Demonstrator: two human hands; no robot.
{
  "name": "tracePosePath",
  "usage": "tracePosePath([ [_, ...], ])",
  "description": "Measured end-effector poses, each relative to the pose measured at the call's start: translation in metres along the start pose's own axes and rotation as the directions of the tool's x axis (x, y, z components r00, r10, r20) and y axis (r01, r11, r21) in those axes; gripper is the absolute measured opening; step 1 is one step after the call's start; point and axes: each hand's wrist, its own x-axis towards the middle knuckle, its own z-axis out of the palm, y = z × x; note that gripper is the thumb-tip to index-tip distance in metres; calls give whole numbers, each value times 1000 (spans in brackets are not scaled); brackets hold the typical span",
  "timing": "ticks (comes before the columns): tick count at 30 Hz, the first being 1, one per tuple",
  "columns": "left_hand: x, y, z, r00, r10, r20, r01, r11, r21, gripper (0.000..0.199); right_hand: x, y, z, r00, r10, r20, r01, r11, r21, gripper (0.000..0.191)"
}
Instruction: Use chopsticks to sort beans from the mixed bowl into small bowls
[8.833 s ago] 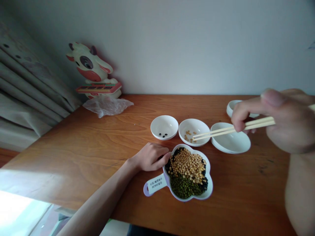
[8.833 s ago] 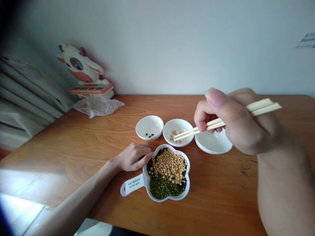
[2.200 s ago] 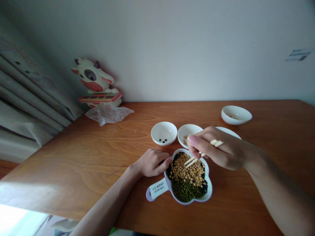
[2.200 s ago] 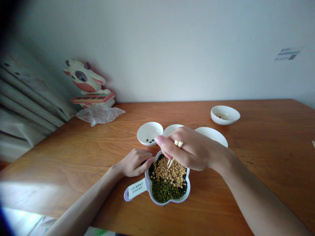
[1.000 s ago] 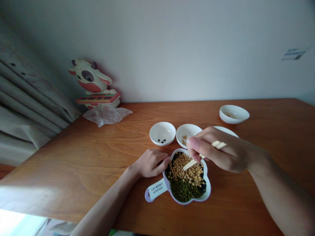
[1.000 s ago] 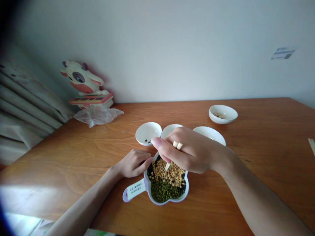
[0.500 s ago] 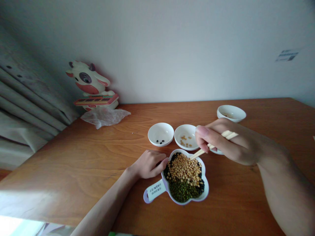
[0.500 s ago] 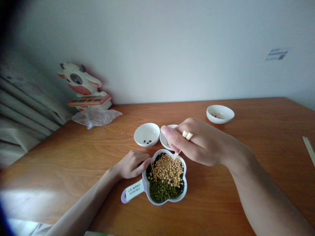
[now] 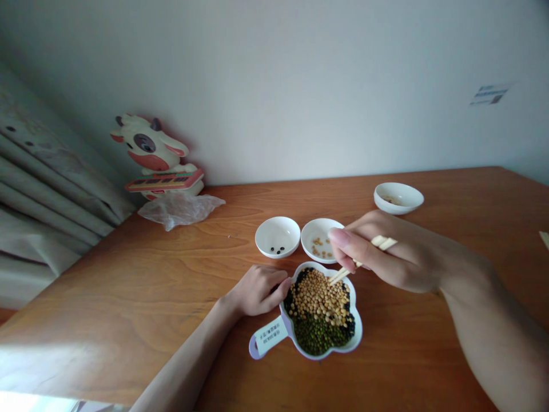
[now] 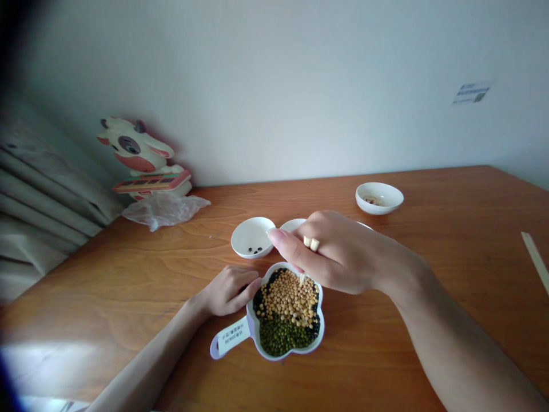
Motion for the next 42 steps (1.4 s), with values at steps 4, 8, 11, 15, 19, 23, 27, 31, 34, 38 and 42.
tracePosePath([
  [4, -1, 0, 0, 1000, 1, -7, -1, 1000, -2, 39, 1, 0, 4, 999, 48, 24, -47, 998, -52, 72],
  [8, 0, 0, 0, 1000, 0, -9, 0, 1000, 3, 40, 5, 2, 9, 997, 69, 37, -66, 994, -88, 77],
  [11, 0, -1, 0, 1000, 2, -5, -2, 1000, 9, 40, 7, 2, 12, 995, 81, 50, -76, 992, -97, 79],
  [15, 0, -1, 0, 1000, 8, -1, -8, 1000, 12, 41, 8, 2, 14, 996, 48, 74, -41, 996, -85, 81],
  [19, 0, 0, 0, 1000, -5, -5, 5, 1000, 9, 41, 8, 3, 13, 997, 30, 78, -27, 999, -43, 79],
  [23, 0, 0, -1, 1000, -14, -2, 14, 1000, 10, 42, 8, 4, 12, 996, 25, 83, -24, 1000, -10, 79],
  [27, 0, 1, 0, 1000, -25, 2, 25, 1000, 17, 43, 8, 4, 14, 997, 26, 78, -26, 1000, 1, 79],
  [31, 0, 1, -1, 1000, -26, 4, 26, 1000, 18, 43, 8, 4, 15, 997, 21, 81, -20, 1000, -16, 77],
  [34, 1, 1, -1, 1000, -31, 7, 30, 999, 24, 43, 8, 4, 14, 998, 18, 67, -16, 999, -28, 74],
  [38, 1, 1, -2, 1000, -26, 11, 26, 999, 31, 44, 7, 5, 13, 997, -4, 82, 0, 999, 47, 73],
  [42, 0, 1, -1, 1000, -21, 4, 21, 999, 32, 45, 8, 3, 15, 994, -1, 110, -4, 999, 48, 70],
])
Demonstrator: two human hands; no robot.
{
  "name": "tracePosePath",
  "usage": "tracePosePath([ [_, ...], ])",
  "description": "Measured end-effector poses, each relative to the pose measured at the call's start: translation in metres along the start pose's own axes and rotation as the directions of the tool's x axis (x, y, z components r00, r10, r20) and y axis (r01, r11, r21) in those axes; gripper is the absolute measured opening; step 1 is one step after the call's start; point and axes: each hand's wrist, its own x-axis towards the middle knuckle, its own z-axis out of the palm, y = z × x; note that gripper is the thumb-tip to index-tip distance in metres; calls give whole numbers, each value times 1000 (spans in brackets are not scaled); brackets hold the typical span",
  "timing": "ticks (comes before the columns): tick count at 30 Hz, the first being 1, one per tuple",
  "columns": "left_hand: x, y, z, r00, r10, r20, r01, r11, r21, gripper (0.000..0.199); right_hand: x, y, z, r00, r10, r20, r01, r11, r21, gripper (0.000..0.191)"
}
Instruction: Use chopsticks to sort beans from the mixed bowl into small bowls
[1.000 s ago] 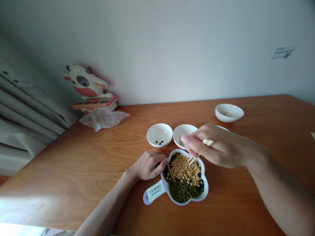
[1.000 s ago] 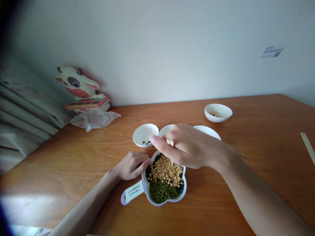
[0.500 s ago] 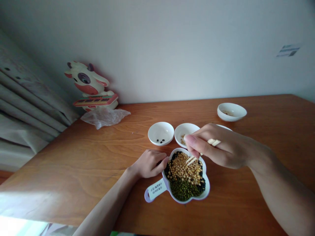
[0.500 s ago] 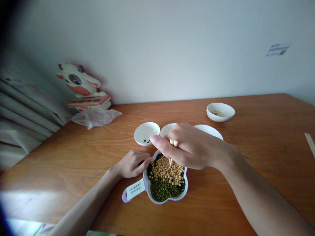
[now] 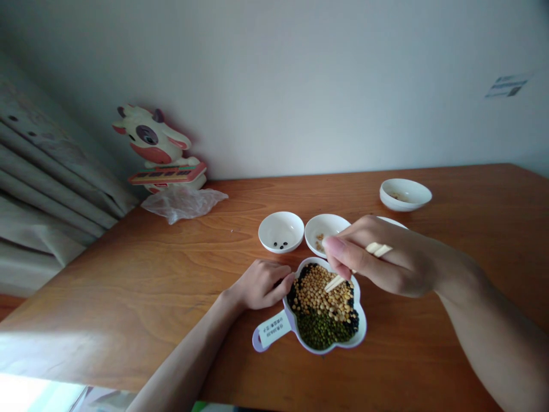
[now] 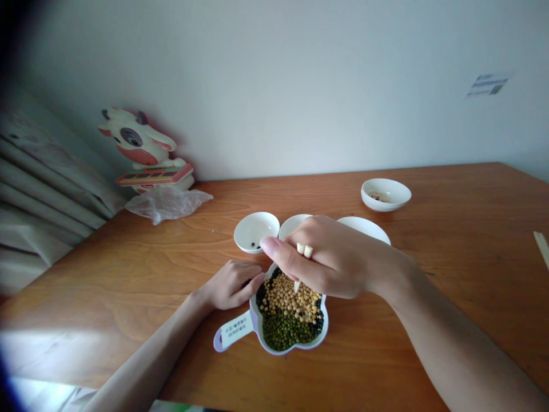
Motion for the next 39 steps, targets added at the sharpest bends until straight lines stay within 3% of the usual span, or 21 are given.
tracePosePath([
  [8, -1, 0, 1, 1000, -17, 13, 17, 1000, -4, 45, -2, -2, -2, 998, -2, -67, -3, 997, -76, 75],
  [15, 0, 0, 0, 1000, -4, 2, 4, 1000, -1, 45, 3, 0, 1, 1000, -16, 9, 16, 1000, -17, 71],
  [32, 1, 0, 0, 1000, -4, 6, 4, 1000, -5, 45, 3, 2, 1, 999, -27, -17, 27, 1000, -5, 70],
  [39, 2, 1, -1, 1000, -12, 10, 12, 1000, -8, 45, 0, 1, -1, 1000, 31, 1, -31, 1000, -4, 72],
])
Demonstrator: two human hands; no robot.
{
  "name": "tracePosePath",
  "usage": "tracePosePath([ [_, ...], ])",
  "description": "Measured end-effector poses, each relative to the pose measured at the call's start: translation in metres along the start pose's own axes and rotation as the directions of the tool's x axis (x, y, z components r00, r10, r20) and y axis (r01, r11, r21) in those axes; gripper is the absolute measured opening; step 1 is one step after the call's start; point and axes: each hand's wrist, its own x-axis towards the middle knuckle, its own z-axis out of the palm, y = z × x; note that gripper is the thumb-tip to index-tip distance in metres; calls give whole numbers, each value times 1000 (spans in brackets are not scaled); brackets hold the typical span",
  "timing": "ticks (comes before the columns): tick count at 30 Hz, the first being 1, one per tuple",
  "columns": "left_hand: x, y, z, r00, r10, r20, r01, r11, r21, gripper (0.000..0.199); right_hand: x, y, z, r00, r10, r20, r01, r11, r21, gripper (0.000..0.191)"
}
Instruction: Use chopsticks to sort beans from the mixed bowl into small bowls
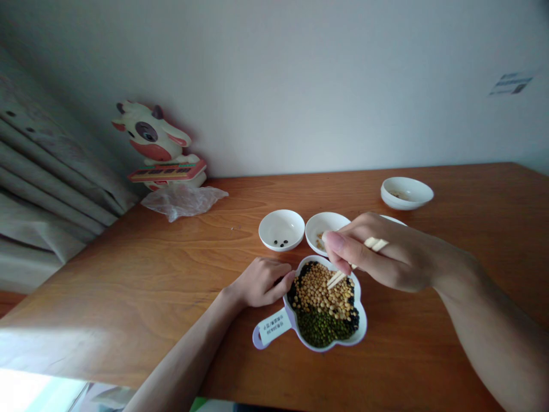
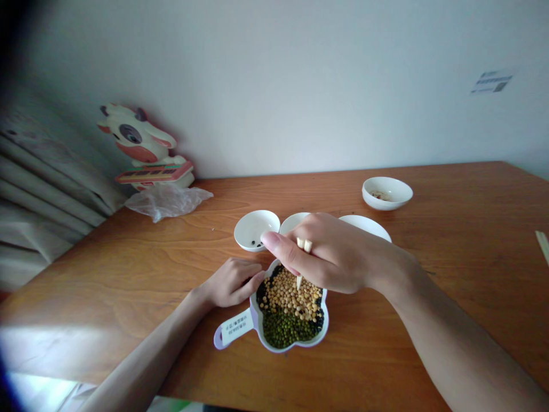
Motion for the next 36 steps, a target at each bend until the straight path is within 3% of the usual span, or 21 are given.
tracePosePath([
  [10, -1, -1, 0, 1000, 1, -2, -1, 1000, -8, 44, 1, -1, 1, 998, -25, -50, 25, 1000, -5, 73],
  [18, -2, -2, 2, 1000, 18, -8, -18, 1000, 3, 44, 4, -3, 3, 998, -57, -29, 54, 995, -85, 72],
  [36, -3, -3, 3, 999, 32, -15, -31, 999, 43, 46, 9, -4, 6, 992, -123, -34, 121, 991, -55, 66],
])
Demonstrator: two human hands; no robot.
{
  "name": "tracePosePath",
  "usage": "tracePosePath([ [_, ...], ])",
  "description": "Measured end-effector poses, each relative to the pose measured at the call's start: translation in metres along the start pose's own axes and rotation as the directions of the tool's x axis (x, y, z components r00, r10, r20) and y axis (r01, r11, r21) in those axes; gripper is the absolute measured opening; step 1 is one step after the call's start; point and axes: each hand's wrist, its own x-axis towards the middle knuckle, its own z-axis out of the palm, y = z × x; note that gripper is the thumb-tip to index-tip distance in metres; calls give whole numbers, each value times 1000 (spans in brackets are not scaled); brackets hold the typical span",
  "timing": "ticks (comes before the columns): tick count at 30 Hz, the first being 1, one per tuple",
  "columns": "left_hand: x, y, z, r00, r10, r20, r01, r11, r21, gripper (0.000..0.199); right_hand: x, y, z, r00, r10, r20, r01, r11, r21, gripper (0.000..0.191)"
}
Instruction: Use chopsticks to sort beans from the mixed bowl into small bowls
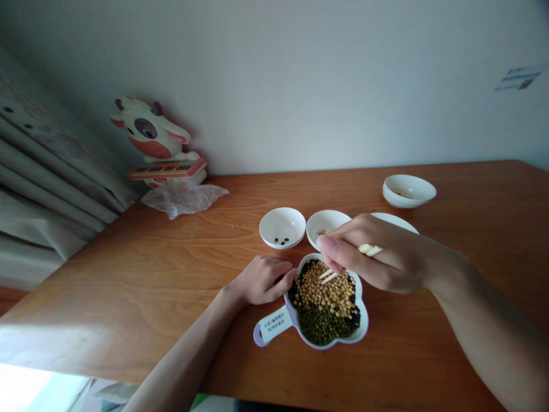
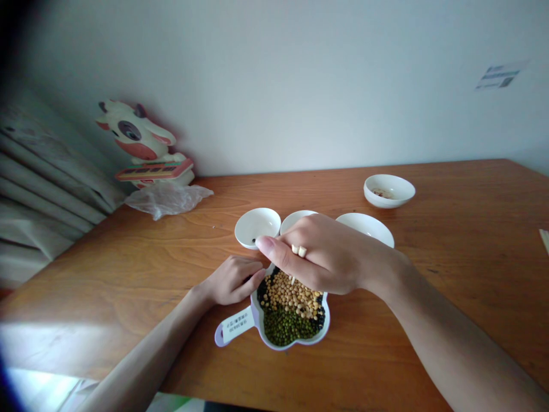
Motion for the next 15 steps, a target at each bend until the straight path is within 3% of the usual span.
tracePosePath([
  [15, 1, 1, -2, 1000, -7, 9, 7, 1000, -22, 46, -2, 1, -1, 1000, 9, 17, -9, 1000, 8, 68],
])
